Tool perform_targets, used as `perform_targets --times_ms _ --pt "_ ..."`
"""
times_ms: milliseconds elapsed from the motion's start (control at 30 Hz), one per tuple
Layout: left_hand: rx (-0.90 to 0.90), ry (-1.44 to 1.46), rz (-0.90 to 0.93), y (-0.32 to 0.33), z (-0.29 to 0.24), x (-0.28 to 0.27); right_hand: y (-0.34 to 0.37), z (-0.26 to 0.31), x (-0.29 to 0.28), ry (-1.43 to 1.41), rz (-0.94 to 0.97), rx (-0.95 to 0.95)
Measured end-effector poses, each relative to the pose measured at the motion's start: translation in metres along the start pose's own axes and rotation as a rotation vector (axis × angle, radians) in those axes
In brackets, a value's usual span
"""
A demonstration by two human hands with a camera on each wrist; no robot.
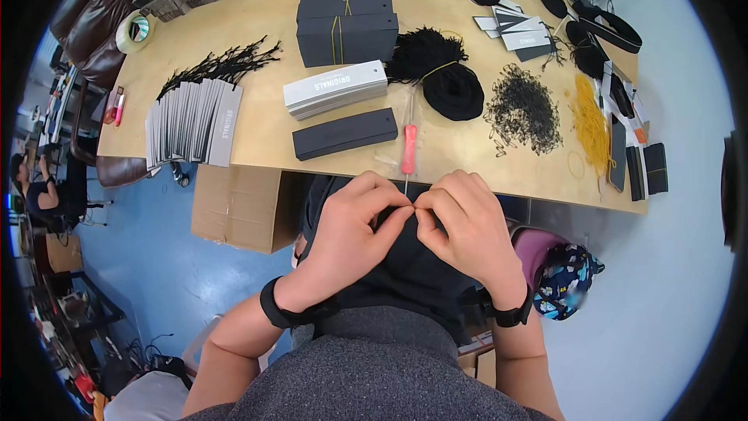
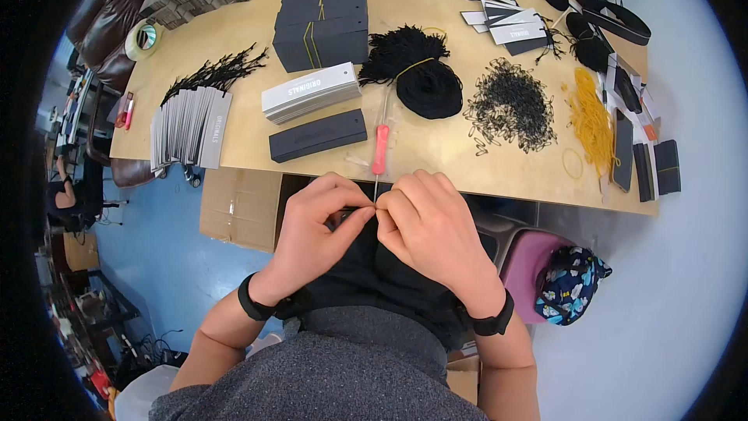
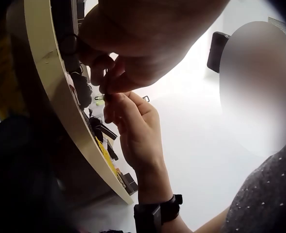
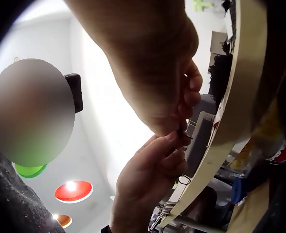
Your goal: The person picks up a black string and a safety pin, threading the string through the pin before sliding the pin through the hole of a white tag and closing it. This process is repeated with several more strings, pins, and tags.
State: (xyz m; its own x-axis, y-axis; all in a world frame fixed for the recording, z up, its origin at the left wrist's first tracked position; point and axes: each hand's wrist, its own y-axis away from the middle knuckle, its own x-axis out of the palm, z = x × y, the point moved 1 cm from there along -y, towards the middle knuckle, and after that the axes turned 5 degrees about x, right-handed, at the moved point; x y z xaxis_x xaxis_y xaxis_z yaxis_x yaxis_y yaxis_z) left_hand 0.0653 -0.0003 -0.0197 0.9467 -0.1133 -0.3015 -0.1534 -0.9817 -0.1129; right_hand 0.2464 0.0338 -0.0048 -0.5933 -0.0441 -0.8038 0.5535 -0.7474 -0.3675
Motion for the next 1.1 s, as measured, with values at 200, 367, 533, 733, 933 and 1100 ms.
perform_targets --times_ms 200,367,533,733,933,1100 --pt "-0.051 0.084 -0.056 -0.001 0.011 0.001 0.006 0.002 0.004 -0.088 -0.215 0.089" --pt "-0.208 0.542 -0.06 -0.001 0.019 0.007 0.008 0.008 0.005 -0.033 -0.22 0.053" --pt "-0.333 0.71 -0.017 0.001 0.017 0.003 0.009 0.008 0.008 0.025 -0.243 0.036" --pt "-0.402 0.788 -0.022 0.003 0.016 0.004 0.01 0.006 0.011 0.02 -0.287 0.067" --pt "-0.475 0.911 0.037 0.004 0.013 0.003 0.009 0.003 0.005 -0.018 -0.267 0.114" --pt "-0.482 0.938 0.016 0.003 0.015 0.005 0.01 0.002 0.005 -0.024 -0.276 0.101"
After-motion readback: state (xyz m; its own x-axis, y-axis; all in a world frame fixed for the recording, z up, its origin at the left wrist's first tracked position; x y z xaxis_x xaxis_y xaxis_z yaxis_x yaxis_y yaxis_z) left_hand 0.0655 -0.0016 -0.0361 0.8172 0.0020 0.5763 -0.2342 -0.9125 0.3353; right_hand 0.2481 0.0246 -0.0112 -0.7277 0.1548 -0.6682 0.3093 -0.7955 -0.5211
